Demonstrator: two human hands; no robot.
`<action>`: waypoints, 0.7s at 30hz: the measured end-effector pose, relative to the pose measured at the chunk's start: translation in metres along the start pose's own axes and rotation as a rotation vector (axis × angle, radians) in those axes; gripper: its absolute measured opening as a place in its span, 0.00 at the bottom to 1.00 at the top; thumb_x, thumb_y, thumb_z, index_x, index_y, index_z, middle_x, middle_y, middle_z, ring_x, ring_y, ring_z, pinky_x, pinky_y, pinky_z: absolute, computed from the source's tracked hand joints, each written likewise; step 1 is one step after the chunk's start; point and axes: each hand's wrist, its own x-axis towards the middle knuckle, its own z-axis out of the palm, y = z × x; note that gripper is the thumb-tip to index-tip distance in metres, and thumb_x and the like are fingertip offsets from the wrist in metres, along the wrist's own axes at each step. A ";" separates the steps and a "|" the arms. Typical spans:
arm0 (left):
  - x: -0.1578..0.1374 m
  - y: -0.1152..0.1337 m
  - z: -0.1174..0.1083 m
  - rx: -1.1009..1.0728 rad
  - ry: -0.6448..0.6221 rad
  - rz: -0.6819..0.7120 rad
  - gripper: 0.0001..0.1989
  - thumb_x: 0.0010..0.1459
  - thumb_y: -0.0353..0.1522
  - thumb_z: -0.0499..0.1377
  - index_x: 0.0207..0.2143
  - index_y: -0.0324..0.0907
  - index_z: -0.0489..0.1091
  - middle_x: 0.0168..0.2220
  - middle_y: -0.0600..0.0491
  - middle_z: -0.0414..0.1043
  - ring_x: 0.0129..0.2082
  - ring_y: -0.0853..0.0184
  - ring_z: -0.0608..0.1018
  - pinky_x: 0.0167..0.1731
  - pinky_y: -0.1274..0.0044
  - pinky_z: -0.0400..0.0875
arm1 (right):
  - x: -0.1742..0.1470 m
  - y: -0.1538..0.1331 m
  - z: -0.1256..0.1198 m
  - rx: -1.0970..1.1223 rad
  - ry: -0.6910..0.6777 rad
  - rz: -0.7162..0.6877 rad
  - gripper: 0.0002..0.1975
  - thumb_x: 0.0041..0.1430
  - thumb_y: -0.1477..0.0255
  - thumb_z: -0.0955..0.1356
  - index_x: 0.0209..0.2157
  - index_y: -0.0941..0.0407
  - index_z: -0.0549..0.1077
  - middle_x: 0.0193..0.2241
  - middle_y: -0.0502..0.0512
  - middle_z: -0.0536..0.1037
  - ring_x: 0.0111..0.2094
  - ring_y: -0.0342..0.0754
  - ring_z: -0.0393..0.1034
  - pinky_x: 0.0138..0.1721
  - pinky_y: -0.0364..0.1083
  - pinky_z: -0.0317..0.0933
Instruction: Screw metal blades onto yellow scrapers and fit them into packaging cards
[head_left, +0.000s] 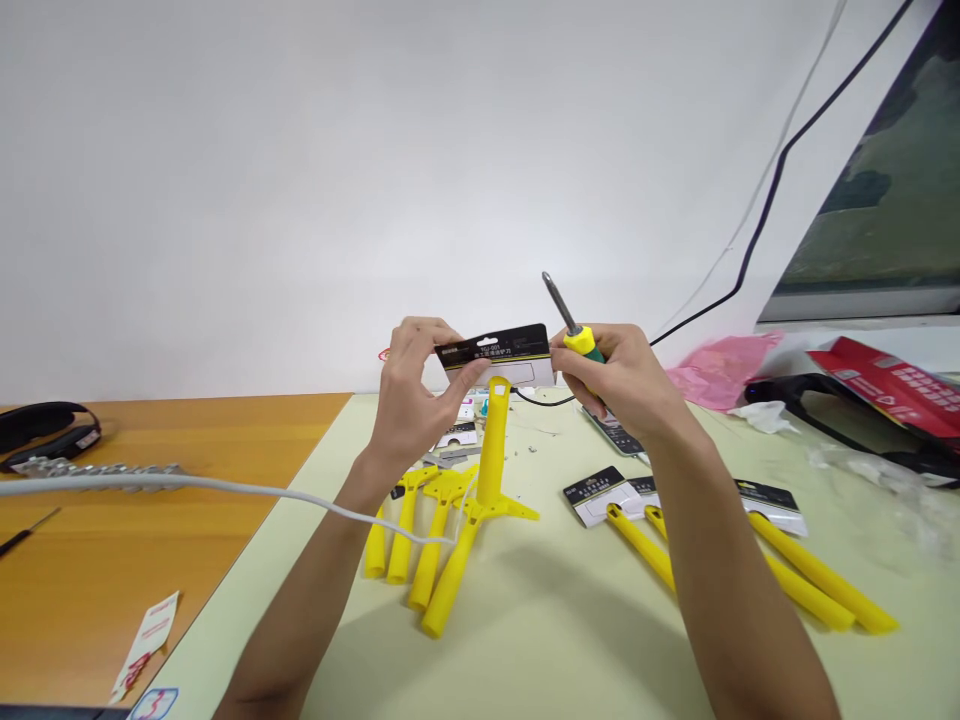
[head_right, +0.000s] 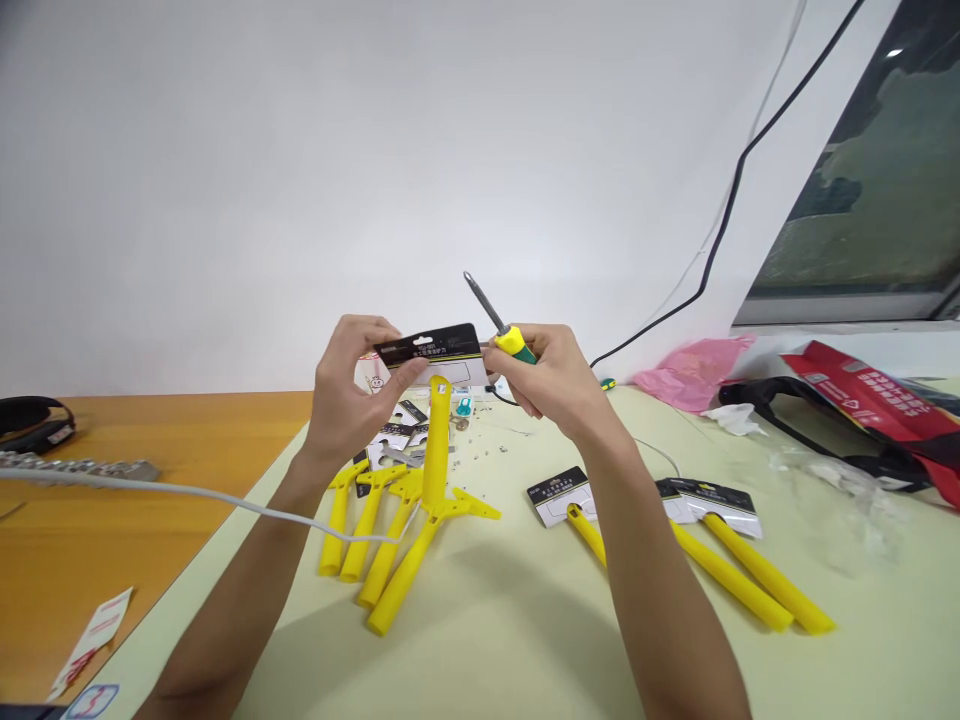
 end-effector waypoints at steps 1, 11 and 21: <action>-0.001 -0.003 0.003 -0.051 0.009 -0.092 0.16 0.67 0.39 0.70 0.51 0.46 0.70 0.54 0.45 0.76 0.56 0.58 0.78 0.53 0.64 0.79 | 0.000 0.000 0.000 0.025 0.005 0.000 0.08 0.58 0.70 0.73 0.27 0.54 0.73 0.10 0.42 0.62 0.12 0.38 0.49 0.17 0.42 0.44; -0.003 -0.012 0.024 -0.829 -0.254 -0.775 0.30 0.62 0.52 0.71 0.55 0.40 0.74 0.49 0.43 0.82 0.45 0.57 0.85 0.40 0.70 0.84 | 0.001 0.001 -0.002 0.041 -0.041 0.009 0.13 0.59 0.67 0.76 0.25 0.55 0.74 0.11 0.45 0.65 0.11 0.37 0.53 0.16 0.43 0.46; -0.005 -0.006 0.038 -1.139 -0.017 -0.784 0.19 0.58 0.39 0.76 0.46 0.36 0.82 0.51 0.42 0.84 0.53 0.57 0.84 0.55 0.69 0.78 | 0.003 0.006 -0.001 -0.088 -0.014 0.000 0.11 0.60 0.65 0.76 0.27 0.56 0.78 0.15 0.46 0.68 0.14 0.37 0.55 0.15 0.42 0.46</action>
